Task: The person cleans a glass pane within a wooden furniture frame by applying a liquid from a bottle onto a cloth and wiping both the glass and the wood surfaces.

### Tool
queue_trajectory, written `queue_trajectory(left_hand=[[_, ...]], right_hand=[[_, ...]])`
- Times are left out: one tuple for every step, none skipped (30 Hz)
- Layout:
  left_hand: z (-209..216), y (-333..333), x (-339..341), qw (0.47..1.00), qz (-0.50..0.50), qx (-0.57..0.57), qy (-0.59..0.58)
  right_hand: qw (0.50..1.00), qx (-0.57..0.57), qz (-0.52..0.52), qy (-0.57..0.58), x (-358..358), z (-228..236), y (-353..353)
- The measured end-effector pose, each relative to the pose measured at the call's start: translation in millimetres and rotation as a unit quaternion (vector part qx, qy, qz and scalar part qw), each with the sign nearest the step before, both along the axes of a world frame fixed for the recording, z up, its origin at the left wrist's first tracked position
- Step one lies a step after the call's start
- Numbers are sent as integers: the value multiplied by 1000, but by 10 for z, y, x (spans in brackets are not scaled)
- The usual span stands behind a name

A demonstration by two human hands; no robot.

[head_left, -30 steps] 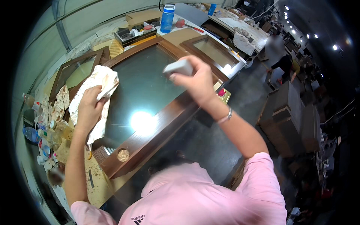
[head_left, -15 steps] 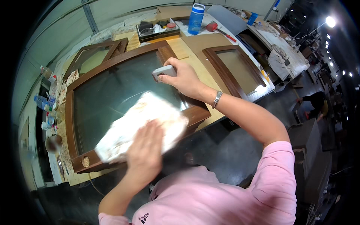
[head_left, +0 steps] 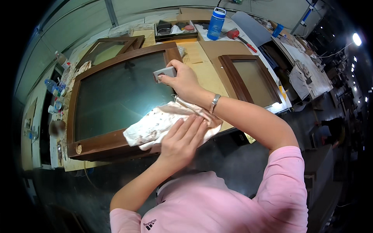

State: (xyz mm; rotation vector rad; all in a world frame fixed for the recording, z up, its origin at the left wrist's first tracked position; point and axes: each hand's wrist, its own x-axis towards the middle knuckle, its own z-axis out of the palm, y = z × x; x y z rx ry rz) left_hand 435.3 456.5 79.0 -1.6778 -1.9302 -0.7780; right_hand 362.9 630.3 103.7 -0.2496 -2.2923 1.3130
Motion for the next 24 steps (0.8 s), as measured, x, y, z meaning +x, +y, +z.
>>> queue_trajectory(left_hand=[[-49, 34, 13, 1000, 13, 16, -8], [-35, -43, 1, 999, 37, 8, 0], [-24, -138, -21, 998, 55, 3, 4], [-31, -242, -53, 997, 73, -2, 8], [-79, -401, -70, 994, 108, -13, -17], [-78, -600, -116, 992, 124, -27, -9], [-118, -778, -150, 987, 157, -26, 10], [-144, -1021, -230, 982, 186, -34, 15], [-159, -1324, -337, 977, 207, -36, 19], [-127, -1621, -409, 971, 238, -28, 11], [-97, -1903, -512, 965, 259, -32, -19], [-25, -2109, -578, 955, 292, -19, -51], [-62, -2126, -580, 934, 300, 90, -172], [-97, -2070, -565, 889, 299, 199, -285], [62, -1800, -495, 926, 281, 155, -200], [181, -1390, -437, 953, 259, 107, -117], [242, -1125, -297, 968, 242, 52, -43], [284, -934, -236, 982, 181, -40, -44], [232, -952, -261, 985, 165, -42, -32], [91, -996, -329, 988, 148, -41, -24], [74, -1204, -437, 983, 180, -37, -17], [-1, -1518, -599, 977, 214, 14, -19], [-69, -1857, -752, 967, 250, 51, -9], [-23, -2209, -847, 955, 291, 44, 25]], right_hand=[[1000, 2, 5, -3, -10, 9, -28], [1000, 4, 11, -6, -24, 19, -62], [1000, 3, 10, -10, -12, 8, -49], [1000, 1, 8, -13, -4, -5, -24], [1000, -1, 6, -16, 3, -18, 1], [1000, -3, 3, -19, 2, -31, 18], [1000, -5, -1, -20, 26, -41, 64], [1000, -10, -2, -19, 37, -38, 92], [1000, -5, 3, -14, 59, 13, 65], [1000, -16, 13, -12, 58, 29, 27], [999, -24, 19, -11, 43, 18, 16], [999, -31, 23, -8, 43, 39, -3], [999, -18, 30, -11, 36, 68, -73], [999, -20, 27, -12, 39, 51, -81], [999, -19, 28, -11, 34, 17, -24], [999, -17, 27, -13, 17, -39, 58], [999, -6, 35, -6, 2, -48, 63], [999, 9, 37, -3, -11, -91, 85], [999, 2, 36, -4, 7, -57, 44], [999, -1, 33, -8, 14, -47, 15], [999, -5, 31, -9, 32, -18, 59], [999, -15, 32, -12, 27, -43, 53], [999, -22, 30, -18, 36, -60, 62], [999, -36, 34, -18, 45, -29, 63]])
